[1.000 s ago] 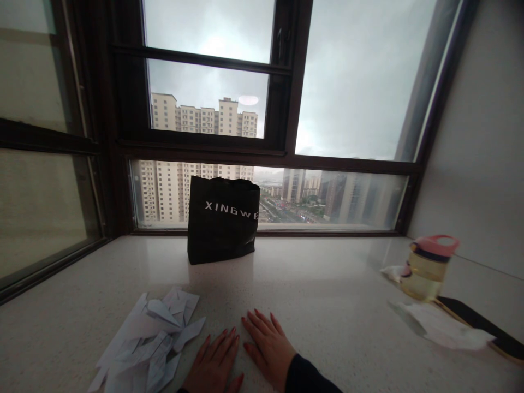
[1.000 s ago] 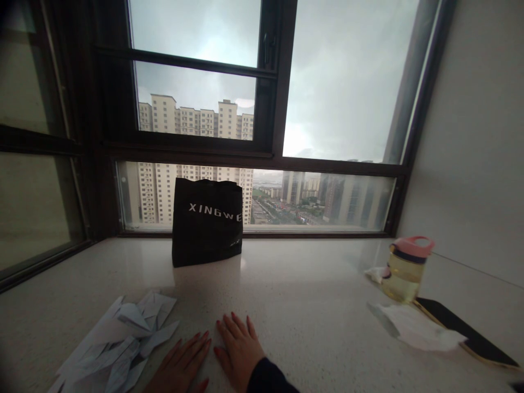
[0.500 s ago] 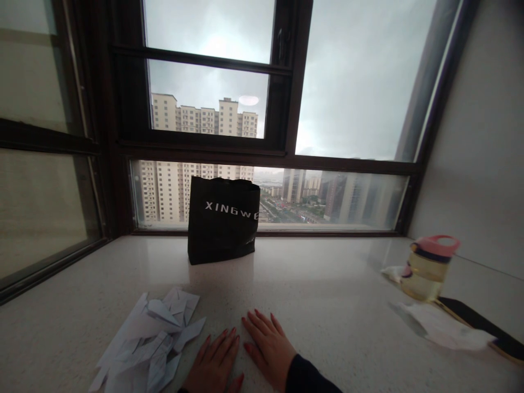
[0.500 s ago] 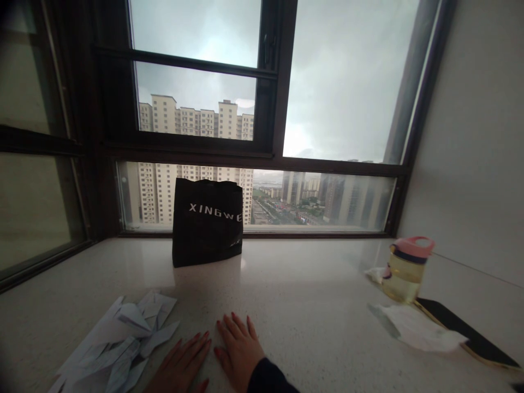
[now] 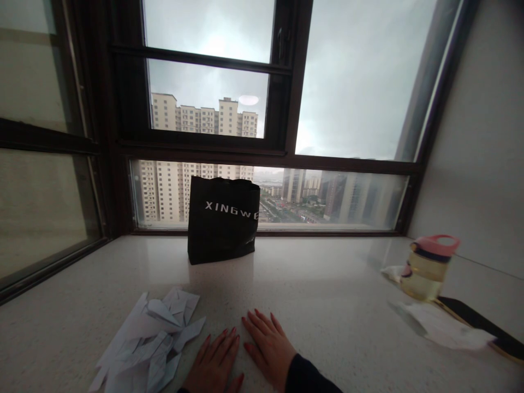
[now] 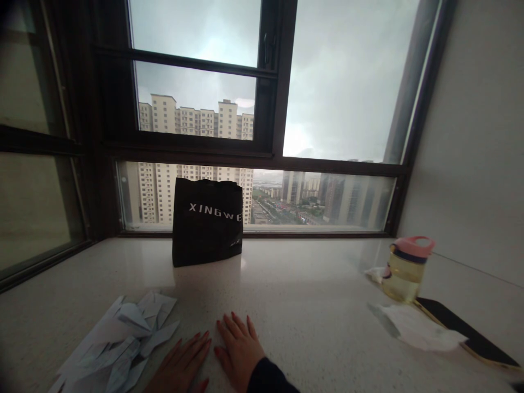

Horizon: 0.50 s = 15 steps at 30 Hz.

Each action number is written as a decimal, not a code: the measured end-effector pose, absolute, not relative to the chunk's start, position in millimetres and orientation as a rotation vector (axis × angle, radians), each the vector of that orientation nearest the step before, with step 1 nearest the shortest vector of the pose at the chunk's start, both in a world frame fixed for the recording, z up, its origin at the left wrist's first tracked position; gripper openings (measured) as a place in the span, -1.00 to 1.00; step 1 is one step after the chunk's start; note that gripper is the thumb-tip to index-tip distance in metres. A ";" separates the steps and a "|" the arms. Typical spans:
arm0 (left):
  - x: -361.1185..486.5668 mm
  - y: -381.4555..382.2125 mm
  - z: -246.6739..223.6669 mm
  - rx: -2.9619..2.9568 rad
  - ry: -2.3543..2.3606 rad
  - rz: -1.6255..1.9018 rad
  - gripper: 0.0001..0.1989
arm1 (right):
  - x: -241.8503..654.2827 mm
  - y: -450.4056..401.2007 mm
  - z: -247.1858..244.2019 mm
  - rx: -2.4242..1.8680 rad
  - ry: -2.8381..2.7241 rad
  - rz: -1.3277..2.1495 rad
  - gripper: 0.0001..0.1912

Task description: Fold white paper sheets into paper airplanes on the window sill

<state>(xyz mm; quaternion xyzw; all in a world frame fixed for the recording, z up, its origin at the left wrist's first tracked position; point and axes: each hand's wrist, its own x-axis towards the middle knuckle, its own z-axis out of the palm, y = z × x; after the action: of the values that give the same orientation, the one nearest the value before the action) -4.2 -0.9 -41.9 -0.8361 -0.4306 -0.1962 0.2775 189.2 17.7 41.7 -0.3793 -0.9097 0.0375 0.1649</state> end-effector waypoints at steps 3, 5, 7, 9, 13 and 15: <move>-3.5 -1.4 -42.0 -2.236 -1.128 -0.564 -0.48 | 189.6 18.1 40.0 -1.075 -2.583 0.098 -0.55; -3.0 -1.6 -41.5 -2.231 -1.117 -0.586 -0.48 | 189.4 18.4 39.1 -1.074 -2.578 0.099 -0.55; -2.5 -1.8 -40.6 -2.231 -1.146 -0.591 -0.50 | 189.0 19.0 38.4 -1.069 -2.579 0.107 -0.56; -1.7 -2.6 -38.8 -2.251 -1.185 -0.586 -0.51 | 188.7 19.9 37.6 -1.070 -2.580 0.115 -0.56; 4.4 -10.3 -29.6 -2.325 -1.236 -0.607 -0.51 | 189.0 21.7 35.9 -1.057 -2.570 0.123 -0.56; 9.9 -17.4 -20.9 -2.341 -1.329 -0.633 -0.53 | 189.2 21.9 35.2 -1.045 -2.567 0.125 -0.55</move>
<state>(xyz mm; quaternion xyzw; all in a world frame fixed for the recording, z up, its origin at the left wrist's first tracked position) 9.9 -17.4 -20.9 -0.8315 -0.4723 -0.2249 0.1871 189.2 21.9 35.2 -0.3703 -0.9098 0.0445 0.1823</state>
